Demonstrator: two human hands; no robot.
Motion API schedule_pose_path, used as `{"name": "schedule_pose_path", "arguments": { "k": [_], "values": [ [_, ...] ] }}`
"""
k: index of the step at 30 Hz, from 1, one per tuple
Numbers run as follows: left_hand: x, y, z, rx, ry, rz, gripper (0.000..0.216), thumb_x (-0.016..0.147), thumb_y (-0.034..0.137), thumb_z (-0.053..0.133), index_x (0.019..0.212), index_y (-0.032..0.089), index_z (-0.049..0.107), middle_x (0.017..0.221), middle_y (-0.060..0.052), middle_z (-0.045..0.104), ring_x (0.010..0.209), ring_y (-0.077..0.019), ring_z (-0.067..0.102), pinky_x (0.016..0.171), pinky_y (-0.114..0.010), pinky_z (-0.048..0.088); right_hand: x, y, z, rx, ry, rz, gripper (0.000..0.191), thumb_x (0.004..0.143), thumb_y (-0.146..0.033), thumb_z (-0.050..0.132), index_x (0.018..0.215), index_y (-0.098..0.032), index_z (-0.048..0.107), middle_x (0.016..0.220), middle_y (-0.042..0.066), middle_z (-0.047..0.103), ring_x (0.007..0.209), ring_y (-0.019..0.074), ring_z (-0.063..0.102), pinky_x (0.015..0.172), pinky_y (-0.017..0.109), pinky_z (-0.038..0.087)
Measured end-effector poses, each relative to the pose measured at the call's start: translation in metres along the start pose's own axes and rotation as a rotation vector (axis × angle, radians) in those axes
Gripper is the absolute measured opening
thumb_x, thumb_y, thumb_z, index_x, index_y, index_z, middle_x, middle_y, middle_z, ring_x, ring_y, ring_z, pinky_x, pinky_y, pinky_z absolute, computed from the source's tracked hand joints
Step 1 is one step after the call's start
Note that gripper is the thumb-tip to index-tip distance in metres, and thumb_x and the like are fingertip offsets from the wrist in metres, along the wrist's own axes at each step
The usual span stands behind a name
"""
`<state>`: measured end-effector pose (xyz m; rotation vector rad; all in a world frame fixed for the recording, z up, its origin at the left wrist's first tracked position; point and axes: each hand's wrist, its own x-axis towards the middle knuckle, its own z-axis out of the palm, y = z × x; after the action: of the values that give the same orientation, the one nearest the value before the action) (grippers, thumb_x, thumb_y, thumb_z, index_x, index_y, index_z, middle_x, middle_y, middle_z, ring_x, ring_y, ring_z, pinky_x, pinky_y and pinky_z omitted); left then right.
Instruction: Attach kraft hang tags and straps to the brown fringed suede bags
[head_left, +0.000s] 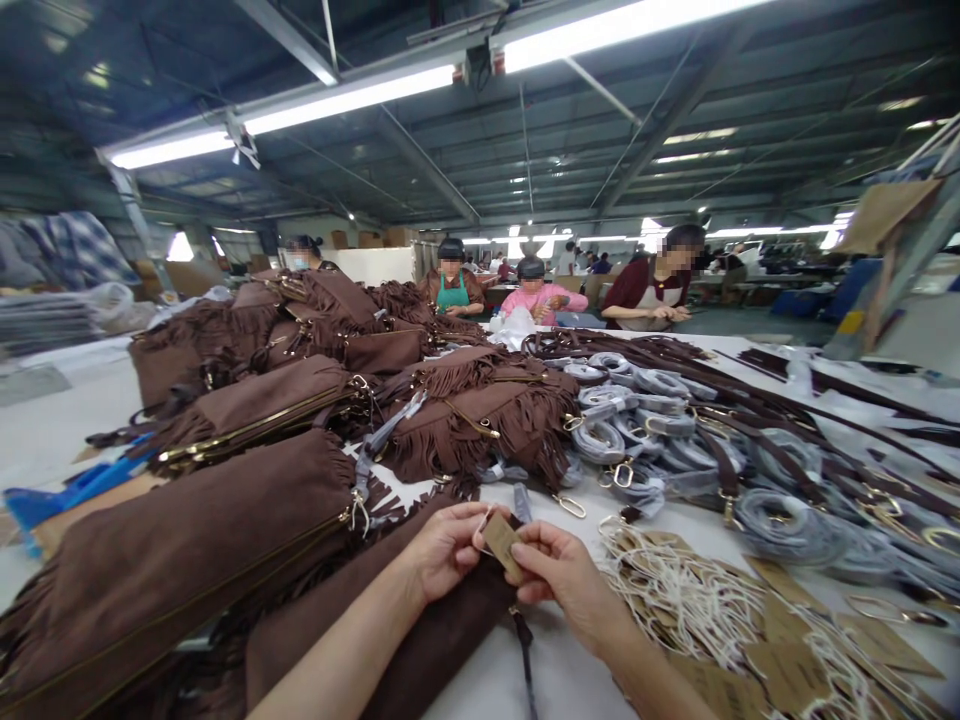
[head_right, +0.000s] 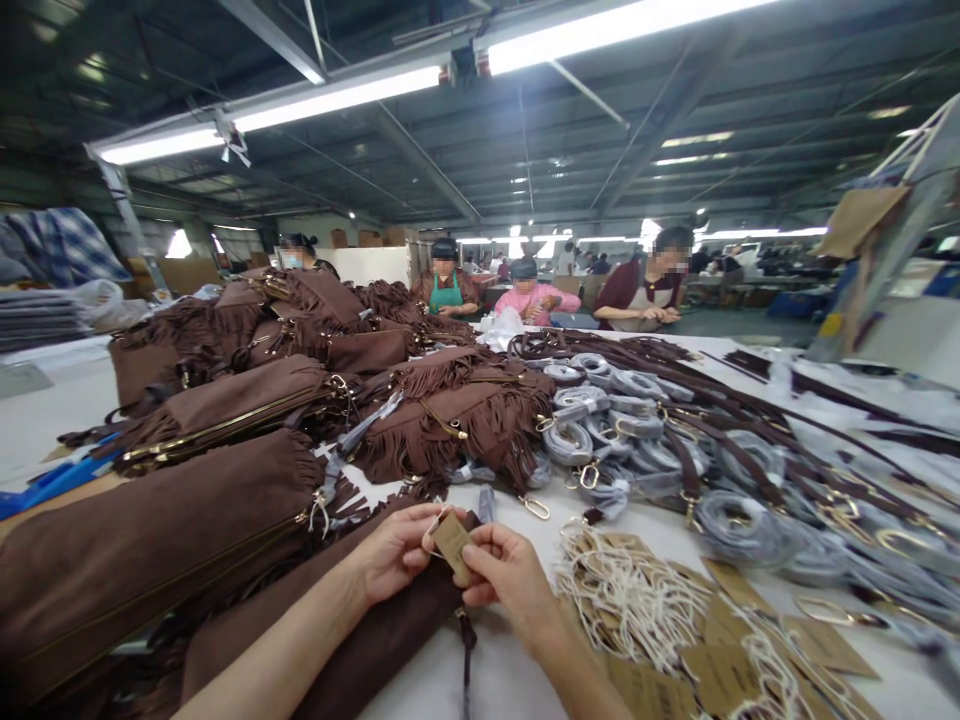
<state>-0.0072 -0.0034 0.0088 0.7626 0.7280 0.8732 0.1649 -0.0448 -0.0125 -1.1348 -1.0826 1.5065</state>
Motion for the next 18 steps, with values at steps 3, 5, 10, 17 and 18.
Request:
{"name": "schedule_pose_path", "arguments": {
  "k": [3,5,10,17,18],
  "values": [
    [-0.001,-0.002,0.001,0.055,0.022,0.035,0.032,0.060,0.019,0.080,0.090,0.009,0.075,0.079,-0.008,0.066,0.044,-0.0005,0.037,0.035,-0.013,0.016,0.000,0.001,0.004,-0.050,0.047,-0.005,0.040,0.061,-0.049,0.077,0.075,-0.016,0.060,0.057,-0.003,0.062,0.053,0.0104,0.060,0.044,0.017,0.048],
    [-0.002,-0.006,0.002,0.220,0.032,0.066,0.031,0.061,0.020,0.078,0.090,0.009,0.075,0.064,-0.003,0.063,0.042,-0.0037,0.039,0.035,-0.015,0.018,0.001,0.001,0.007,-0.071,0.058,-0.012,0.040,0.060,-0.049,0.077,0.074,-0.016,0.059,0.056,-0.004,0.060,0.052,0.0097,0.058,0.045,0.018,0.048],
    [-0.014,-0.010,0.019,0.901,0.036,0.497,0.028,0.070,0.010,0.062,0.092,0.020,0.076,0.081,-0.003,0.068,0.071,-0.0149,0.058,0.067,-0.023,0.045,0.001,0.000,0.008,-0.026,0.029,-0.068,0.050,0.061,-0.058,0.075,0.083,-0.019,0.054,0.061,-0.006,0.057,0.053,0.0096,0.057,0.047,0.019,0.049],
    [-0.020,0.079,0.038,1.029,0.206,0.775,0.039,0.071,0.012,0.058,0.107,0.020,0.071,0.076,0.000,0.064,0.072,-0.0153,0.057,0.072,-0.025,0.045,-0.002,0.010,-0.005,-0.110,-0.152,-0.054,0.059,0.063,-0.042,0.076,0.112,-0.021,0.050,0.100,0.003,0.056,0.073,0.0131,0.059,0.056,0.025,0.054],
    [-0.021,0.092,0.039,0.990,0.227,0.773,0.040,0.072,0.014,0.059,0.111,0.018,0.068,0.070,0.002,0.060,0.064,-0.0134,0.054,0.065,-0.023,0.044,-0.002,0.012,-0.005,-0.140,-0.154,-0.056,0.060,0.063,-0.037,0.075,0.114,-0.020,0.049,0.104,0.004,0.055,0.070,0.0124,0.058,0.055,0.025,0.054]
  ]
}}
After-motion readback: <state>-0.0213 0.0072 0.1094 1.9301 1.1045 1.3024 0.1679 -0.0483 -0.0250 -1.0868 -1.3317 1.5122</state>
